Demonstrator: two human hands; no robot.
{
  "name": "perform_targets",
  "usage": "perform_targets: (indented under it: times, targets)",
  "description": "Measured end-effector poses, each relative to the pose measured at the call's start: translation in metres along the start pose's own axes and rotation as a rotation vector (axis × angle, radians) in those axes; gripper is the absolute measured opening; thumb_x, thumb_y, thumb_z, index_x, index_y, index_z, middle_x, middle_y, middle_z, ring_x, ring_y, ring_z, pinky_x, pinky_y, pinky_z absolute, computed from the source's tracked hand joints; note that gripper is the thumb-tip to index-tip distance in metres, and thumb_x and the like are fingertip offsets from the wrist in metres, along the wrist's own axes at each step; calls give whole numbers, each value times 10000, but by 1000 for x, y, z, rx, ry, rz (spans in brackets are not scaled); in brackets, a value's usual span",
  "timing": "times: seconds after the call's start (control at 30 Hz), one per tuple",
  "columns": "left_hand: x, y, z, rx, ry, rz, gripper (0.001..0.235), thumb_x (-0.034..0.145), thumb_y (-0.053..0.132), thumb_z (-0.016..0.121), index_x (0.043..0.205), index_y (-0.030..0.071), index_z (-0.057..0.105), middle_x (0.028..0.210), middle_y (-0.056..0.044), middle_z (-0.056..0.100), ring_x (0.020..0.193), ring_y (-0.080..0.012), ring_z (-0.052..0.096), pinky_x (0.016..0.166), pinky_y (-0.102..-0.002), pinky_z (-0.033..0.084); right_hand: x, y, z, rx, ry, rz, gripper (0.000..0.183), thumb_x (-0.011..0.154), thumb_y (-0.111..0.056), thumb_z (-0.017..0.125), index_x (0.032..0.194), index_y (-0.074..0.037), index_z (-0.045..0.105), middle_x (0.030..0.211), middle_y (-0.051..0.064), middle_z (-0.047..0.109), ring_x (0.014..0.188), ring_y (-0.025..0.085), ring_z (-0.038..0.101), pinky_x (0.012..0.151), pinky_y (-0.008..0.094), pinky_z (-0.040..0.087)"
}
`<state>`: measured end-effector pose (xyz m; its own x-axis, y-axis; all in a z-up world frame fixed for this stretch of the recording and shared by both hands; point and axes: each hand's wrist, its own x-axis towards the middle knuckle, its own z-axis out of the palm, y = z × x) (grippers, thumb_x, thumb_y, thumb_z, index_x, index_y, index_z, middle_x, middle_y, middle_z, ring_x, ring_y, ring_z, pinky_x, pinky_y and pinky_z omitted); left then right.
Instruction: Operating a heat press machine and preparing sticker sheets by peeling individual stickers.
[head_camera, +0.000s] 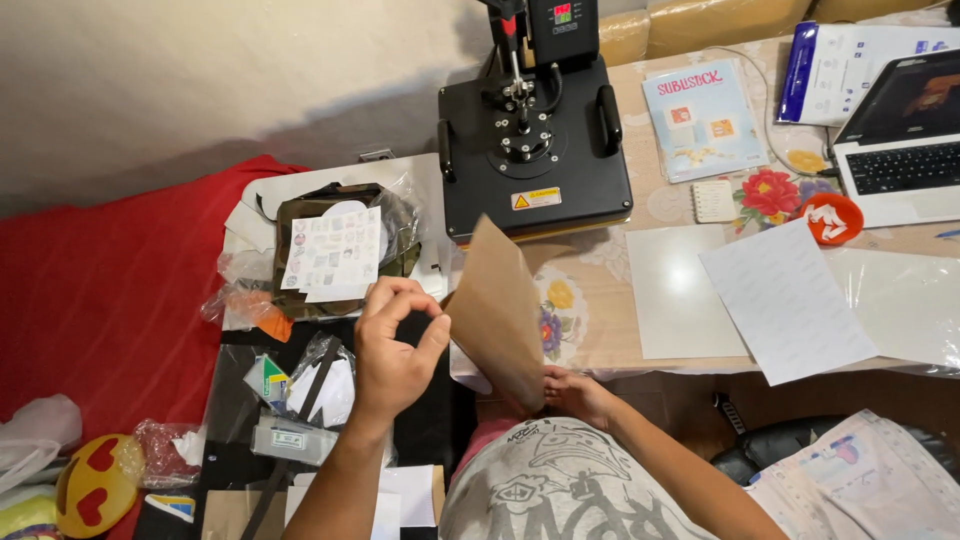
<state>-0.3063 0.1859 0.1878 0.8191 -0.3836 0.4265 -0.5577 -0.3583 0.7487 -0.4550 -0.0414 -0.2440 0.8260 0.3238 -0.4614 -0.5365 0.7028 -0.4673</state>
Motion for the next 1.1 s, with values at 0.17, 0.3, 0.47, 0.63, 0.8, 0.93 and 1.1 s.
perform_targets:
  times: [0.17,0.3,0.47,0.63,0.8,0.93,1.1]
  targets:
    - [5,-19,-20,-8,68,-31,90,944,113,838,902,113,758,1004,-75,690,950,-270,687,933,-394,565,20,4,19,52,72,-47,411,943,-106,710,1348,-106,780,1202,86,815,1107,291,769,1088,502,570]
    - [2,-46,-31,35,168,-133,114,947,100,855,906,98,748,1045,-68,692,904,-212,660,870,-332,563,3,-17,47,29,270,-72,136,1036,-102,757,1161,-130,709,1008,-16,764,1004,218,773,1030,504,658]
    - [4,-109,-19,23,242,-267,109,923,98,862,904,94,755,1079,-62,694,881,-183,676,832,-305,568,2,-19,-12,-227,550,-160,262,1047,-101,768,1306,-66,752,1055,60,750,933,224,786,966,488,692]
    - [-4,-126,-18,-108,310,-418,68,922,93,825,914,93,757,1108,-48,687,895,-114,658,829,-261,541,-34,-72,-5,-438,722,-208,292,1063,-194,806,1335,-88,797,1048,96,774,846,239,806,807,429,708]
    - [-29,-76,-66,60,340,-343,77,945,82,848,958,71,773,1106,-68,635,977,-156,573,924,-310,501,-28,-109,12,-844,832,-272,239,1084,-196,815,1238,-18,859,1000,207,839,995,333,833,903,457,694]
    - [-42,-57,-100,318,344,-226,111,1028,135,877,1056,48,814,1198,-88,585,1120,-233,623,968,-366,546,42,-111,-13,-1304,794,-254,237,1049,-338,756,1190,-174,852,1104,32,884,999,220,797,913,387,593]
    - [-45,-46,-112,641,326,-181,89,987,144,940,1038,136,868,1112,-59,492,1111,-309,639,1072,-525,492,126,-104,-11,-1557,653,-162,524,1032,-307,732,1530,-147,700,1442,133,714,1199,380,745,965,525,618]
